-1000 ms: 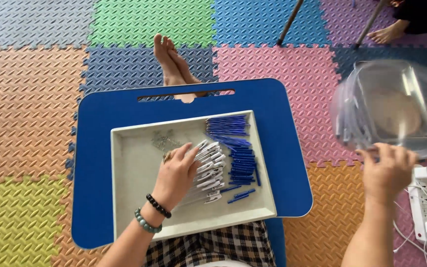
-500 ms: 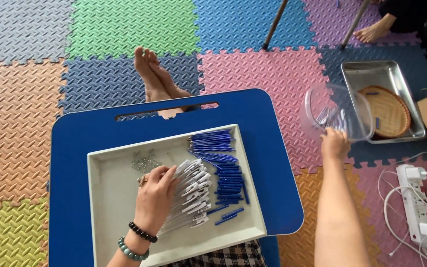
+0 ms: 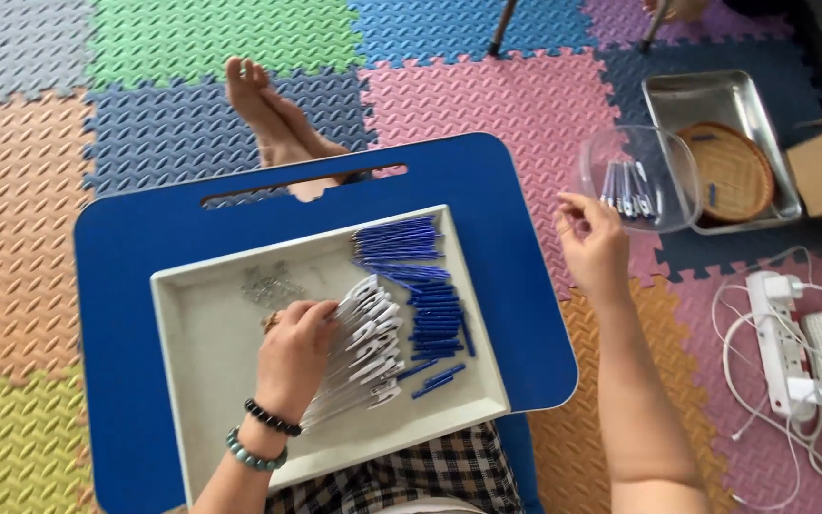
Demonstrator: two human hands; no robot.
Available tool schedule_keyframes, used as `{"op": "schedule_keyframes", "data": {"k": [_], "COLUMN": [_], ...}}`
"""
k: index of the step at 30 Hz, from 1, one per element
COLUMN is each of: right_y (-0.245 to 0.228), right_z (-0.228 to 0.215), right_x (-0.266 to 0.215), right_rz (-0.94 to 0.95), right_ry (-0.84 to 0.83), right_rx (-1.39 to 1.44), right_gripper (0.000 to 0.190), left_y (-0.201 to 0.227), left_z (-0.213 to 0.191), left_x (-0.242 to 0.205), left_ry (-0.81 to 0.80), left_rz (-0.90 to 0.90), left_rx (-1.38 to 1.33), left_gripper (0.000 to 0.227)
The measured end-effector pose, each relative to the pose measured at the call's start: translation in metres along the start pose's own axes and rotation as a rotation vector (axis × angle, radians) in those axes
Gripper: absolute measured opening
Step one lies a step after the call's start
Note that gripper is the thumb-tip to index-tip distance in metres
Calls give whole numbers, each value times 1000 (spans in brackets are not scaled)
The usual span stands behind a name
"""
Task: Assembling pens by manually joining pen bodies and caps on a small blue table while sitting on the floor.
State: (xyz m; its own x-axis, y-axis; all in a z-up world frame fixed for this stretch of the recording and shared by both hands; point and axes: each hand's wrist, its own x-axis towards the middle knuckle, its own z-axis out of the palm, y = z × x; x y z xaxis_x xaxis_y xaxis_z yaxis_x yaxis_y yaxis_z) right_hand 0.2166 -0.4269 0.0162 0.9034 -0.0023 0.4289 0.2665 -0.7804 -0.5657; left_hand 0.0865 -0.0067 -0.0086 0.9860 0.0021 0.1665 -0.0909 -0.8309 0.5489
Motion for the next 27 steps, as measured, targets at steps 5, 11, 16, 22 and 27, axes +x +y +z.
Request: {"op": "schedule_keyframes", "data": {"k": [5,11,16,22,27], "right_y": [-87,-160,-173,-172,-245], "right_z": [56,155,228,236,128], "right_x": [-9,-16,-33,-39,-49], "right_rz": [-281,-542,-465,-351,-16], "right_ry": [-123,-276,-334,-388,-439], "right_rx": [128,25,-187,-179,612], "right_gripper": [19,9,9,12,32], "left_y": [-20,-19,-31,-27,-19], "left_z": [18,-2,-15,-14,-25], "left_x": [-16,-28,-36,-31,-29], "left_ry": [-16,66,200,95,-128], "left_rz": [42,-53,-238,-412,-418], "left_rx": [75,-60,-436,-914,-1052], "left_gripper": [24,22,22,56,62]}}
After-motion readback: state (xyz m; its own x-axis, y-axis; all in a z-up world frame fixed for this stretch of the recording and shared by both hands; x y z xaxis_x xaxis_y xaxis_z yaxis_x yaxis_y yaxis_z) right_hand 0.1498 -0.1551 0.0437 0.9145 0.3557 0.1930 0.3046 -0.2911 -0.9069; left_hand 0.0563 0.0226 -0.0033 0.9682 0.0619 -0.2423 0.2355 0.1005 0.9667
